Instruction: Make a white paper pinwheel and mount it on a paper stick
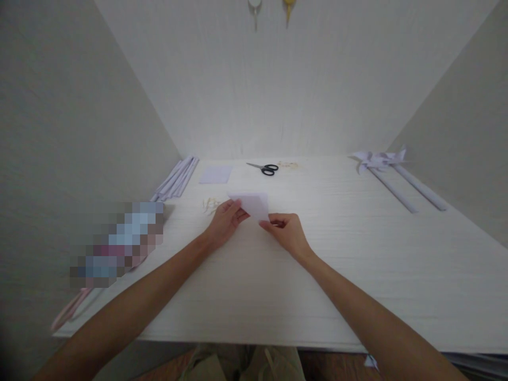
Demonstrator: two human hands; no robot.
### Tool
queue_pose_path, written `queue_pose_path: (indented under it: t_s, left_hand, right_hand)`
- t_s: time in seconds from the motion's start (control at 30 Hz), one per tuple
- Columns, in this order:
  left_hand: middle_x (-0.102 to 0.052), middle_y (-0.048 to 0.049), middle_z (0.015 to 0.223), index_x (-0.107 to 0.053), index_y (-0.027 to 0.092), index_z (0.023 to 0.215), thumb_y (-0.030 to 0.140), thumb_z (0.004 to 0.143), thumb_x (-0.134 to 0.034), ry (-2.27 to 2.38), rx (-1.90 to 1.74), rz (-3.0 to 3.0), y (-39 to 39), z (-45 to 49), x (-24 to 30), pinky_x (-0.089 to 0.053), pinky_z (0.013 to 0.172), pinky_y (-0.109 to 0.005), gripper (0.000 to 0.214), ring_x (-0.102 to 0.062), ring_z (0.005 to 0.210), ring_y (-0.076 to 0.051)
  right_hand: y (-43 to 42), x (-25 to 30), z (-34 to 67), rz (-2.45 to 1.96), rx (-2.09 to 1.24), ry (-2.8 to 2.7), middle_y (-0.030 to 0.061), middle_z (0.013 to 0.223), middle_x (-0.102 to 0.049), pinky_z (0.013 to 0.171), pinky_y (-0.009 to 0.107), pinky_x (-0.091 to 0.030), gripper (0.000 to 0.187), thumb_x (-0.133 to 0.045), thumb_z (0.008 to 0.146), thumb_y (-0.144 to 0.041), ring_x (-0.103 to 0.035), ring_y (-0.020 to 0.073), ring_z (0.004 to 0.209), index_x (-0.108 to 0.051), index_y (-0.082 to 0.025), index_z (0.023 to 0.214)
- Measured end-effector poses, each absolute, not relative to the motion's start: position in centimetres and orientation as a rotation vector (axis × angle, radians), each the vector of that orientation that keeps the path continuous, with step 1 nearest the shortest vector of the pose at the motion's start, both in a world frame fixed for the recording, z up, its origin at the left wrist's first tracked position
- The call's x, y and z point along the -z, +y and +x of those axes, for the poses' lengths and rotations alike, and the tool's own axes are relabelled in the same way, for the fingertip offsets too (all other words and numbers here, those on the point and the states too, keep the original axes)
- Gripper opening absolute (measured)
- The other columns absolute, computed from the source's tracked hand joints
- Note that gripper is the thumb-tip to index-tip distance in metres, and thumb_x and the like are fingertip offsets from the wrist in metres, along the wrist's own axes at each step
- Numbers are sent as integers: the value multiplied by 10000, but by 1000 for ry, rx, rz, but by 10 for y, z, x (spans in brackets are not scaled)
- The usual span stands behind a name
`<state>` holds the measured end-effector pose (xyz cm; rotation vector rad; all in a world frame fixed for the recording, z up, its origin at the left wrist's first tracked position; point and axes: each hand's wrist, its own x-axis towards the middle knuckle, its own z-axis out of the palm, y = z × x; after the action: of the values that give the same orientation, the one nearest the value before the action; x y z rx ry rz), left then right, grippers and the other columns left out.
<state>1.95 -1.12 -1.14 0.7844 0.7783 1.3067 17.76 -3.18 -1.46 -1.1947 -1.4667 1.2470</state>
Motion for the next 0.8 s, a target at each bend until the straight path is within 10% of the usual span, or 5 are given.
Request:
queue_pose_path:
  t_s: [0.23, 0.8]
  left_hand:
    - [-626, -25, 696, -569, 130, 729, 331, 620, -643, 767, -1296, 771, -13, 18, 9, -438, 633, -235, 241, -567, 640, -107]
    - [-502, 41, 610, -474, 164, 825, 402, 656, -589, 882, -942, 1010, -46, 35, 8, -345, 472, -185, 314, -452, 492, -60]
  right_hand:
    - [-37, 12, 175, -959, -1314, -1657, 40, 808, -621, 602, 244, -473, 205, -681, 588, -309, -566, 140, 707, -555, -159, 529]
    - [-30, 5, 180, -944, -1552, -1091, -50, 537, -489, 358, 169, -228, 217, -620, 669, -369, -381, 28, 396, -606, -163, 738]
